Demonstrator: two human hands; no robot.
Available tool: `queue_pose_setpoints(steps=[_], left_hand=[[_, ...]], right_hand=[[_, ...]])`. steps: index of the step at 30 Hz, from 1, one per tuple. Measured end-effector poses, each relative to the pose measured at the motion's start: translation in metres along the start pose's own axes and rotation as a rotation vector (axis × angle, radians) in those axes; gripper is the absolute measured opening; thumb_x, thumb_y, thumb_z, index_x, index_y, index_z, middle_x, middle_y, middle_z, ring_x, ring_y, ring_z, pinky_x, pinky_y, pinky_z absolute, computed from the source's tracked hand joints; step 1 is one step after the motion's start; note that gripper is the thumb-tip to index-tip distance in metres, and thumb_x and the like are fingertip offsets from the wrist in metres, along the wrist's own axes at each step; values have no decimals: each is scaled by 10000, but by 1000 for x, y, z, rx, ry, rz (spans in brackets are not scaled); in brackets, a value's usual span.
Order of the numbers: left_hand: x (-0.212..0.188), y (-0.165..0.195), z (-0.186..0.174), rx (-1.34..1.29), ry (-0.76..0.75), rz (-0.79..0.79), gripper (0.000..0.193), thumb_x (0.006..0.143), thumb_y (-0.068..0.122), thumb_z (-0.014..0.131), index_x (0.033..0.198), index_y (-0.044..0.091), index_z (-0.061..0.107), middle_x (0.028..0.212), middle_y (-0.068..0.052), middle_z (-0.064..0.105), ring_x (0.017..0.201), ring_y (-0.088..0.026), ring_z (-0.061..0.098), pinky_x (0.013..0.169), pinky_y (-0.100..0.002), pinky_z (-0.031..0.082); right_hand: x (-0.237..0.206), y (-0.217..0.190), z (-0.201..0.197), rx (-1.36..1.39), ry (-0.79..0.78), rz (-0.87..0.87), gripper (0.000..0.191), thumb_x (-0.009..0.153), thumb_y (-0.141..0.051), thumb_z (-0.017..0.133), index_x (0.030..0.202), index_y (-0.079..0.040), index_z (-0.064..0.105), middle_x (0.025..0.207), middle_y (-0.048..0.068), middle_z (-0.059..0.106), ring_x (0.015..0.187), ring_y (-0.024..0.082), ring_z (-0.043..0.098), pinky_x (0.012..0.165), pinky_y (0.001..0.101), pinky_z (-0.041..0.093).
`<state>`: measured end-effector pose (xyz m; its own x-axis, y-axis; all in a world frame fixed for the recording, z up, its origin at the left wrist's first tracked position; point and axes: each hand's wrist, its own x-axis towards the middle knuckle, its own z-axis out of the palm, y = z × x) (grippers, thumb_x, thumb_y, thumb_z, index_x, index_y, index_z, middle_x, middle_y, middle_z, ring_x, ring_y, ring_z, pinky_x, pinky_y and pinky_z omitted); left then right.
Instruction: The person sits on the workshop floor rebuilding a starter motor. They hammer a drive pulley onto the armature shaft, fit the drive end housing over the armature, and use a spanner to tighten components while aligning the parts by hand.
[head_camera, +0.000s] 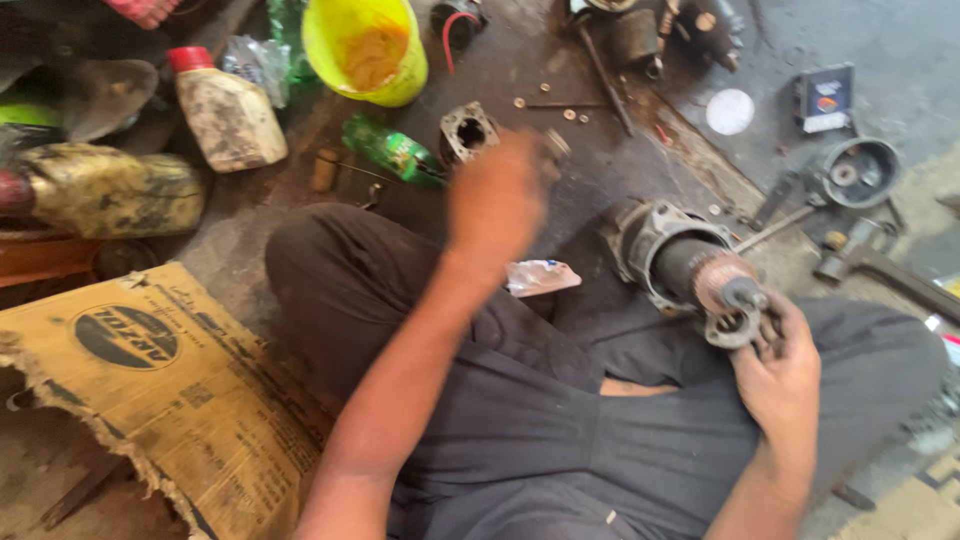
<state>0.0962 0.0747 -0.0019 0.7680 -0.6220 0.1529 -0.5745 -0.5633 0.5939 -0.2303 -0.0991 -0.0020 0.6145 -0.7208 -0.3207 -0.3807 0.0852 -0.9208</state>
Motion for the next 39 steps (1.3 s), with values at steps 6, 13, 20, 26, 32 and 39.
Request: queue_pose_setpoints(steps=[6, 13, 20, 26, 32, 39], left_hand=[[8, -14, -39, -629, -32, -281, 275, 941, 219, 758, 1140, 36, 706, 943, -79, 744, 837, -177, 701, 726, -298, 554], [-6, 11, -5, -1276, -383, -316, 275, 973, 178, 705, 1173, 3, 633, 933, -50, 705, 738, -82, 614, 650, -252, 496], [-70, 38, -19, -987, -670, -22, 355, 1121, 325, 494, 1261, 9, 579, 1041, -80, 607, 906, -141, 565, 764, -313, 465], [-155, 108, -16, -856, -982, -32, 504, 1085, 432, 421, 931, 45, 704, 806, -137, 718, 748, -215, 674, 755, -406, 541], [-167, 143, -1, -744, -726, -128, 563, 1114, 413, 400, 801, 32, 673, 768, -146, 660, 677, -277, 644, 666, -406, 475], [-152, 139, -21, -939, -891, -29, 382, 1085, 293, 481, 903, -21, 601, 779, -127, 574, 718, -248, 556, 693, -390, 468]], right_hand=[[12, 11, 35, -3, -123, 44, 487, 797, 25, 798, 1243, -16, 608, 1152, 66, 697, 1052, 167, 659, 932, 310, 538], [34, 11, 58, -363, -57, -164, 318, 862, -131, 792, 1144, -22, 693, 1088, 69, 730, 981, 152, 675, 847, 313, 534], [-60, -58, 36, -502, -79, -276, 254, 941, -146, 707, 1149, -3, 686, 1021, 88, 754, 943, 144, 707, 862, 305, 532], [-131, -50, 43, 238, -157, 94, 401, 985, -174, 531, 1354, -15, 526, 963, 43, 689, 757, 115, 635, 706, 258, 549], [-153, -40, 50, 114, 112, 30, 279, 979, -55, 665, 1250, 11, 643, 856, 86, 694, 705, 146, 617, 618, 257, 514], [-132, -40, 40, -394, 119, -779, 331, 944, -89, 739, 1199, -41, 534, 972, 115, 651, 838, 222, 647, 722, 339, 544]])
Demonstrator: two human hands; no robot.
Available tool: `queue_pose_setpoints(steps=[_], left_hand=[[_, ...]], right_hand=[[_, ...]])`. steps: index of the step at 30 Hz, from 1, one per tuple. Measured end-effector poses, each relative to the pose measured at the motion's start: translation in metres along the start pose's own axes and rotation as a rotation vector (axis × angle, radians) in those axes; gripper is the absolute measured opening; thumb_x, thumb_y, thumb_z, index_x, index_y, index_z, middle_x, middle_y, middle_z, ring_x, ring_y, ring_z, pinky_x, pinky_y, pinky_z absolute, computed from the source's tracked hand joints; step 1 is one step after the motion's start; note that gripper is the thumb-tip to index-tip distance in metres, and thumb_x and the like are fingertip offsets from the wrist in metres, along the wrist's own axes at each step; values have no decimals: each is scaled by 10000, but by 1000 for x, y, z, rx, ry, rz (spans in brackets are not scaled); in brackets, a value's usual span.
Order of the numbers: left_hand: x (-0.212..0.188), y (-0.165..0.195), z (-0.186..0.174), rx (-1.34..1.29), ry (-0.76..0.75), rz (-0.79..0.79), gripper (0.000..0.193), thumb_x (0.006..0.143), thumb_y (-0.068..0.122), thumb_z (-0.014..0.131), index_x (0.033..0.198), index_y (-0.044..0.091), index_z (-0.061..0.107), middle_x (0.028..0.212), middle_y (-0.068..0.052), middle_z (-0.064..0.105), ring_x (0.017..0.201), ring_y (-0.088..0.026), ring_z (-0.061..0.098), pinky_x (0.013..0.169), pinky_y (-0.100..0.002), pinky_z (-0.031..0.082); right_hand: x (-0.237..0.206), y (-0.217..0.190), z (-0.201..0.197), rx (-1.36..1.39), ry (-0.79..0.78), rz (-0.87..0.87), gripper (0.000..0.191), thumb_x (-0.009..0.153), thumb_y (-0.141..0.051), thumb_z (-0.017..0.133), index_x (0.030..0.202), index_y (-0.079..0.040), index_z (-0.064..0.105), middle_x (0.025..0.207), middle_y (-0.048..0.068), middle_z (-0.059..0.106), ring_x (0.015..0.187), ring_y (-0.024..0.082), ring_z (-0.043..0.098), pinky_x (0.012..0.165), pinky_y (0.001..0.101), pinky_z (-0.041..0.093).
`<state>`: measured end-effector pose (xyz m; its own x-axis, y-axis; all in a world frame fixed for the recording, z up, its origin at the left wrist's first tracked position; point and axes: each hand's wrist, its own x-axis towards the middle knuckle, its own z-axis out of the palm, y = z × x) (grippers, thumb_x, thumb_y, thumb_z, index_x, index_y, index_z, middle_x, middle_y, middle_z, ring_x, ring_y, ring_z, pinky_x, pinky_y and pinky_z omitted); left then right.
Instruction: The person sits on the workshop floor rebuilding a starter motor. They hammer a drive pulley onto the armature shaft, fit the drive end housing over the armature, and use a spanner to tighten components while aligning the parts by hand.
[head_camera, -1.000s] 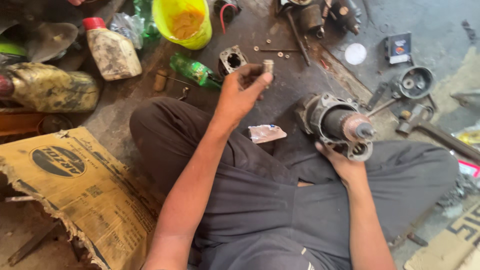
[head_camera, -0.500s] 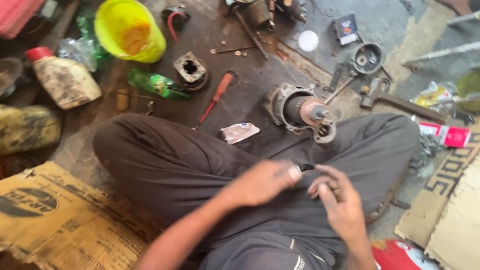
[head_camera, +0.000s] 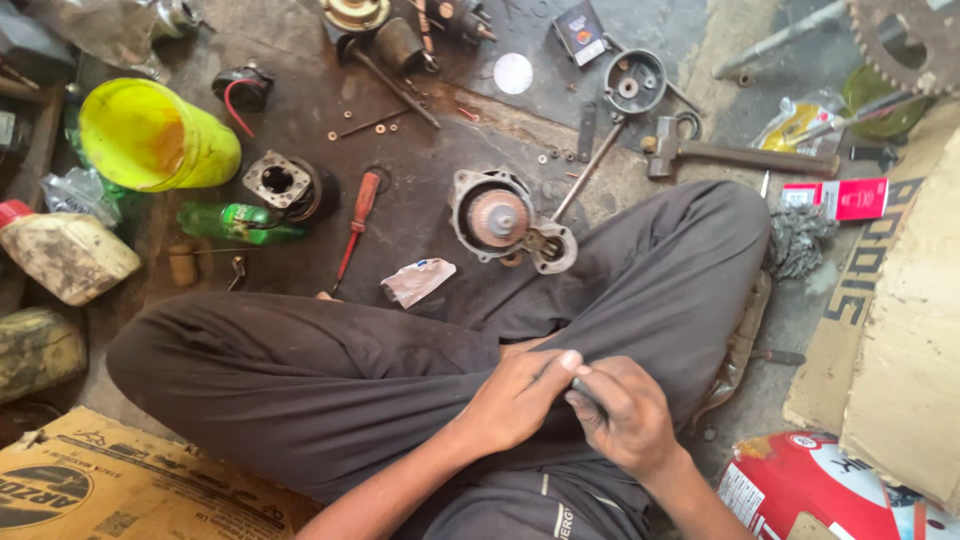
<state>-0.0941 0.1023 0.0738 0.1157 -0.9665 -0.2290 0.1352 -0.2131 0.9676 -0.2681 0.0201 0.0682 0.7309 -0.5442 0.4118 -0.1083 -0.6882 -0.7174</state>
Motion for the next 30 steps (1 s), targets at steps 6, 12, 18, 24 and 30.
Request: queue_pose_setpoints(steps=[6, 12, 18, 24, 30], left_hand=[[1, 13, 5, 618, 32, 392, 196, 1037, 201, 546, 944, 37, 600, 831, -132, 589, 786, -340, 580, 726, -467, 439], [13, 9, 11, 606, 5, 365, 171, 1042, 191, 541, 958, 51, 591, 834, -118, 592, 783, -332, 581, 724, -456, 424], [9, 0, 19, 109, 40, 51, 397, 1130, 300, 427, 886, 40, 601, 786, -103, 615, 743, -257, 601, 708, -387, 464], [8, -19, 15, -262, -36, -303, 520, 1169, 394, 416, 804, 45, 536, 703, -80, 472, 668, -211, 431, 620, -370, 364], [4, -19, 3, 762, 259, 275, 411, 942, 418, 575, 1060, 31, 650, 950, -152, 612, 866, -336, 579, 781, -425, 440]], right_hand=[[-6, 3, 11, 629, 160, 747, 144, 1060, -194, 570, 1039, -69, 502, 767, 27, 587, 526, 105, 481, 493, 298, 444], [1, 4, -12, 1314, 134, 1485, 246, 1000, -297, 555, 882, -82, 579, 547, 4, 492, 332, 81, 373, 327, 288, 386], [21, -18, -22, 230, 70, 457, 206, 947, -109, 714, 1124, -34, 641, 882, 106, 684, 714, 177, 672, 627, 294, 554], [27, -6, -36, 28, -59, 125, 333, 857, -82, 796, 1164, -49, 670, 1002, 154, 718, 895, 229, 730, 785, 318, 590], [74, 4, -39, -34, -30, 601, 344, 900, -56, 804, 1218, -11, 681, 1036, 163, 762, 801, 282, 671, 700, 357, 505]])
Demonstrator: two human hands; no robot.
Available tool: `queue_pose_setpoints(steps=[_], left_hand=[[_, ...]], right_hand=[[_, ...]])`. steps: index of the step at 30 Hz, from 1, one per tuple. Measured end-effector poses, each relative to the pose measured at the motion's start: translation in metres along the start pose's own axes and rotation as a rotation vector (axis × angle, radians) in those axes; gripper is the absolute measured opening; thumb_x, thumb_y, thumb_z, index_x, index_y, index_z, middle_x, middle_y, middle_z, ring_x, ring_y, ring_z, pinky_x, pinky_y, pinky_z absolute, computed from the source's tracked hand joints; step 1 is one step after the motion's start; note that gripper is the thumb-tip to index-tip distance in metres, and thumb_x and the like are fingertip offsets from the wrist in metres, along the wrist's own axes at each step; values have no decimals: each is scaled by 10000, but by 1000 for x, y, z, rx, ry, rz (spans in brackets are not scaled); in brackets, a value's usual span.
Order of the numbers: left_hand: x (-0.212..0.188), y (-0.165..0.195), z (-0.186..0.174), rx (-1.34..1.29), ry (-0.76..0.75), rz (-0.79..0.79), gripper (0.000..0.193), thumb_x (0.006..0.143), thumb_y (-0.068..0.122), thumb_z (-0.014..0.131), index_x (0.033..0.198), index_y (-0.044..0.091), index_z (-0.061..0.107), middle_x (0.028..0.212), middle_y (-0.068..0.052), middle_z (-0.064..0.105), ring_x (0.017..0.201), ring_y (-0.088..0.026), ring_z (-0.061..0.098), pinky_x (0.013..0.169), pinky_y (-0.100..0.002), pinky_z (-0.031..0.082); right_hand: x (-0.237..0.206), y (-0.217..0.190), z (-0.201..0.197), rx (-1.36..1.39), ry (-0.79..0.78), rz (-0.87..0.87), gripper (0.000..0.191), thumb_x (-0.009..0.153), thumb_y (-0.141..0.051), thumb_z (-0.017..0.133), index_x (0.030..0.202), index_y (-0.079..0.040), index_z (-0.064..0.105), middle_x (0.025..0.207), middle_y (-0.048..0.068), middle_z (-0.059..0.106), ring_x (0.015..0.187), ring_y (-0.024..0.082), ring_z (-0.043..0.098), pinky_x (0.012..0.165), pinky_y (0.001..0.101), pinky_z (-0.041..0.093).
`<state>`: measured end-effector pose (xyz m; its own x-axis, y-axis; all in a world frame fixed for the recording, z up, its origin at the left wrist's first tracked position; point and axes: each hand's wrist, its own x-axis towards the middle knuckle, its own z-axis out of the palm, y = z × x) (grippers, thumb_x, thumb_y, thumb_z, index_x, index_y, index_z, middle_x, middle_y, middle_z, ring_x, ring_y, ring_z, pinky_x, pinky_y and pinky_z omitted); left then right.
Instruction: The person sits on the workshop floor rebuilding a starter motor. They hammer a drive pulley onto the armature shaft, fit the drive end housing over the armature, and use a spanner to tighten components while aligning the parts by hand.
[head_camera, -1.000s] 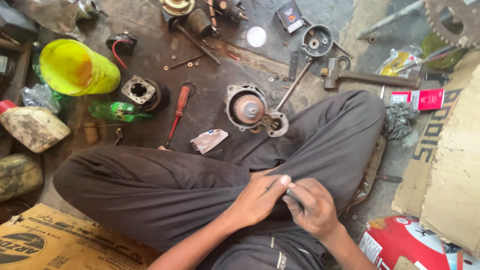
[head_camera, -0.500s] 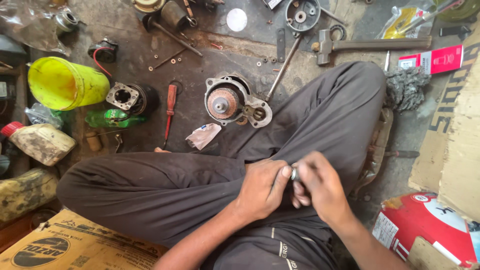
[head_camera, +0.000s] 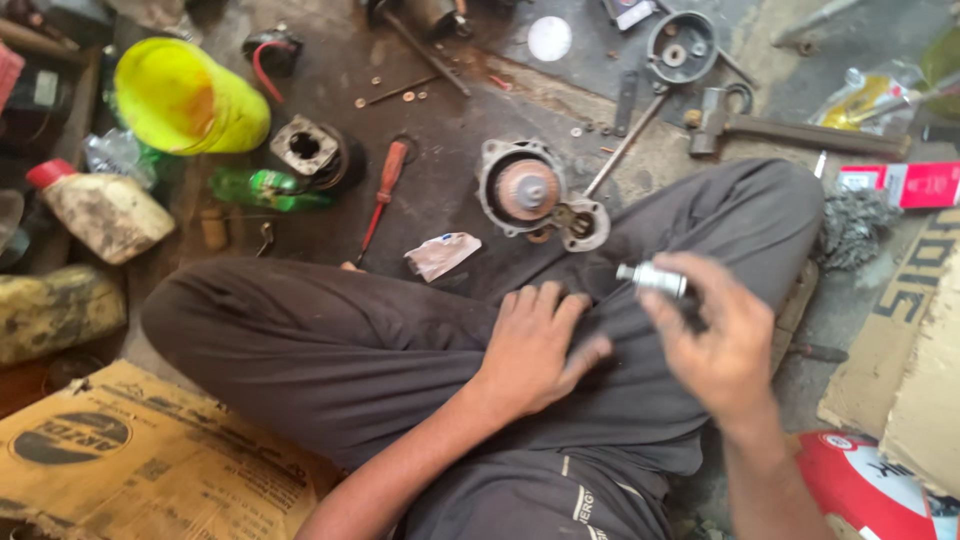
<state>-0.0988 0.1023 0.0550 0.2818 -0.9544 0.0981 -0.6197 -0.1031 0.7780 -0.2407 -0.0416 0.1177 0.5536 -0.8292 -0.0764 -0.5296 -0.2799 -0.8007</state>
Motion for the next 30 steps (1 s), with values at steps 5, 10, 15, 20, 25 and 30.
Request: queue_pose_setpoints(steps=[5, 10, 15, 20, 25, 30], left_hand=[[3, -10, -15, 44, -276, 15, 525, 766, 242, 682, 1274, 111, 693, 981, -150, 638, 890, -369, 622, 781, -479, 471], [14, -33, -33, -172, 7, -139, 260, 877, 134, 630, 1127, 111, 698, 1029, -116, 687, 970, -338, 662, 847, -468, 504], [19, -52, -53, -262, 166, -284, 182, 904, 114, 647, 1075, 69, 690, 978, -117, 693, 909, -315, 681, 805, -413, 527], [18, -57, -46, -328, 191, -343, 173, 897, 119, 663, 1056, 55, 687, 939, -108, 699, 880, -297, 690, 775, -398, 533], [16, -61, -30, -300, 191, -291, 165, 893, 120, 671, 1045, 55, 675, 927, -109, 685, 906, -309, 686, 805, -426, 527], [15, -65, -22, -237, 177, -294, 158, 872, 139, 684, 1011, 66, 669, 921, -109, 675, 888, -324, 677, 796, -449, 516]], right_hand=[[44, -18, 0, -167, -148, -410, 286, 955, -15, 710, 1232, -16, 636, 1149, 162, 692, 1025, 309, 706, 897, 372, 551], [56, -36, 7, -359, -281, -417, 307, 937, -43, 679, 1237, 3, 630, 1100, 179, 660, 1022, 377, 652, 866, 432, 517], [60, -47, 12, -512, -312, -505, 323, 915, -33, 653, 1235, 4, 626, 1125, 179, 650, 1078, 379, 637, 912, 452, 510], [66, -50, 14, -624, -360, -626, 431, 777, 20, 624, 1208, 13, 626, 1121, 194, 651, 1079, 388, 630, 938, 463, 512], [72, -53, 13, -543, -343, -449, 356, 909, -60, 706, 1248, 10, 622, 1030, 200, 647, 963, 396, 643, 833, 455, 511], [65, -59, 12, -537, -302, -409, 358, 941, -37, 706, 1289, 5, 630, 1068, 198, 656, 971, 378, 658, 854, 437, 516]])
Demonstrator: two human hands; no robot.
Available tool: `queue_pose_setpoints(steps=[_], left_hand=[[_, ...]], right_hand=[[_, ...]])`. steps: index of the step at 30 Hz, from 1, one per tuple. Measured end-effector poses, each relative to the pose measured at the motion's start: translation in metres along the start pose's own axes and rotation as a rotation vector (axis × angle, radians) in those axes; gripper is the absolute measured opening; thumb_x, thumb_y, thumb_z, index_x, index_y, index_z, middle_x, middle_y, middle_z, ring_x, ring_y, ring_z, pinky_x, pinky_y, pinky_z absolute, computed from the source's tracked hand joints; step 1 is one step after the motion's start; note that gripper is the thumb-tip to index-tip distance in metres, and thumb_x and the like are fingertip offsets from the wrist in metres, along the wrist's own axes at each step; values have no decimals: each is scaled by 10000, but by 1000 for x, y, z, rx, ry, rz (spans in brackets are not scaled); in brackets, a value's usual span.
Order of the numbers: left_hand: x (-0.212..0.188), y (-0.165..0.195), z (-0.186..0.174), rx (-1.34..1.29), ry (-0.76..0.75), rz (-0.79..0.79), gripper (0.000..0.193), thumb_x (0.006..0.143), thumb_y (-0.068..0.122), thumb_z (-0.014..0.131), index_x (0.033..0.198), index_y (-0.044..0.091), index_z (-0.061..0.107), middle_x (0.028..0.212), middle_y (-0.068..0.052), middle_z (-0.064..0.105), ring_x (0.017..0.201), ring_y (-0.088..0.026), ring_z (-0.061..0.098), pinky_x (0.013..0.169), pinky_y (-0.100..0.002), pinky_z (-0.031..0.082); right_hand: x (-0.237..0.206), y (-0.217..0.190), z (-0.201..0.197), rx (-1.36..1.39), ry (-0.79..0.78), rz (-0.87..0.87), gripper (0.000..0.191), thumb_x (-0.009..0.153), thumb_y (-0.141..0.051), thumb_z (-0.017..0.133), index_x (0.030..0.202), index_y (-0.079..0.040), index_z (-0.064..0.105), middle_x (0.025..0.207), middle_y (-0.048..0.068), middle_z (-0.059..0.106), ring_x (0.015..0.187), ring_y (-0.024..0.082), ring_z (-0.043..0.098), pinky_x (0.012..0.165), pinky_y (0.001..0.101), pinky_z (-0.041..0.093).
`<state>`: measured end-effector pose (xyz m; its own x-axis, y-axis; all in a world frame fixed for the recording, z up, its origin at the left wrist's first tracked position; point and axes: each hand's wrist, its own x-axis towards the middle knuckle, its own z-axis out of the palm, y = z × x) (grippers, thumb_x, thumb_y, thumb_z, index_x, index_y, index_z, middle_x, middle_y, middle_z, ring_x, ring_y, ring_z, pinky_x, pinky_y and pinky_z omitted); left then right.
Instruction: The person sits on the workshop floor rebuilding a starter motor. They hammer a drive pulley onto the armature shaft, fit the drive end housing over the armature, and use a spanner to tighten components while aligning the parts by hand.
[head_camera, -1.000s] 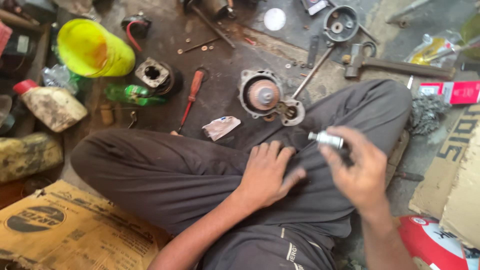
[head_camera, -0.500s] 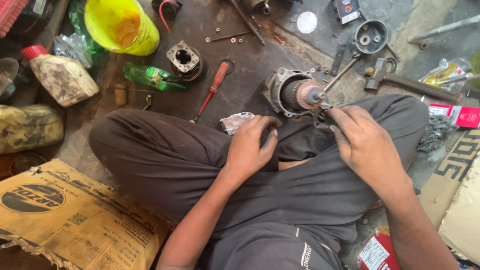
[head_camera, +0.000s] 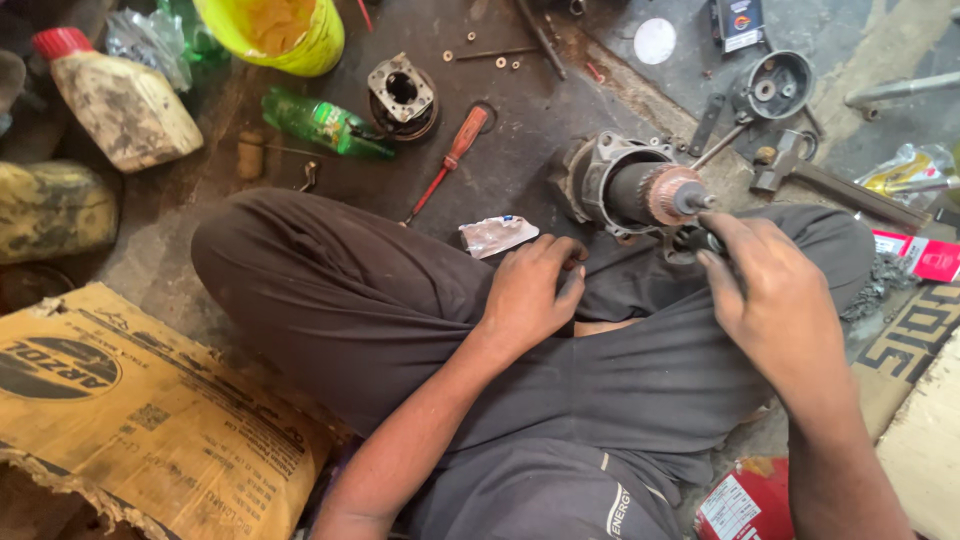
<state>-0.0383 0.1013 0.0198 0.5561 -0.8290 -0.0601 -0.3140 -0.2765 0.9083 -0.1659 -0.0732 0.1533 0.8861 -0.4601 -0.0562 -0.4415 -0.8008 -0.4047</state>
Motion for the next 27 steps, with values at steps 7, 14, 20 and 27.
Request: queue_pose_setpoints(steps=[7, 14, 20, 27], left_hand=[[-2, -3, 6, 138, -46, -11, 178, 886, 196, 684, 1028, 91, 665, 946, -116, 659, 878, -333, 654, 787, -474, 482], [-1, -1, 6, 162, -74, -14, 189, 887, 208, 687, 1038, 97, 662, 962, -118, 658, 879, -333, 653, 784, -476, 475], [0, -2, 4, 135, -60, -32, 236, 887, 197, 688, 1084, 73, 653, 996, -148, 658, 924, -360, 648, 816, -488, 484], [4, -4, 0, 102, -9, -41, 394, 877, 174, 706, 1219, 21, 584, 1041, -195, 645, 966, -394, 644, 844, -492, 505]], right_hand=[[-12, -2, -5, 41, 67, 52, 308, 989, -16, 702, 1292, -11, 651, 1131, 186, 681, 1015, 336, 689, 887, 401, 531], [-11, -1, 10, -29, 70, 3, 338, 951, -22, 722, 1278, -2, 640, 1088, 193, 671, 975, 369, 671, 846, 434, 523], [-9, -11, 21, -54, 106, 36, 331, 971, -33, 722, 1287, 7, 630, 1067, 195, 655, 950, 372, 655, 832, 444, 522], [-5, -12, 22, -28, 90, 92, 391, 921, -148, 747, 1265, -2, 633, 1016, 176, 643, 928, 340, 644, 794, 427, 514]])
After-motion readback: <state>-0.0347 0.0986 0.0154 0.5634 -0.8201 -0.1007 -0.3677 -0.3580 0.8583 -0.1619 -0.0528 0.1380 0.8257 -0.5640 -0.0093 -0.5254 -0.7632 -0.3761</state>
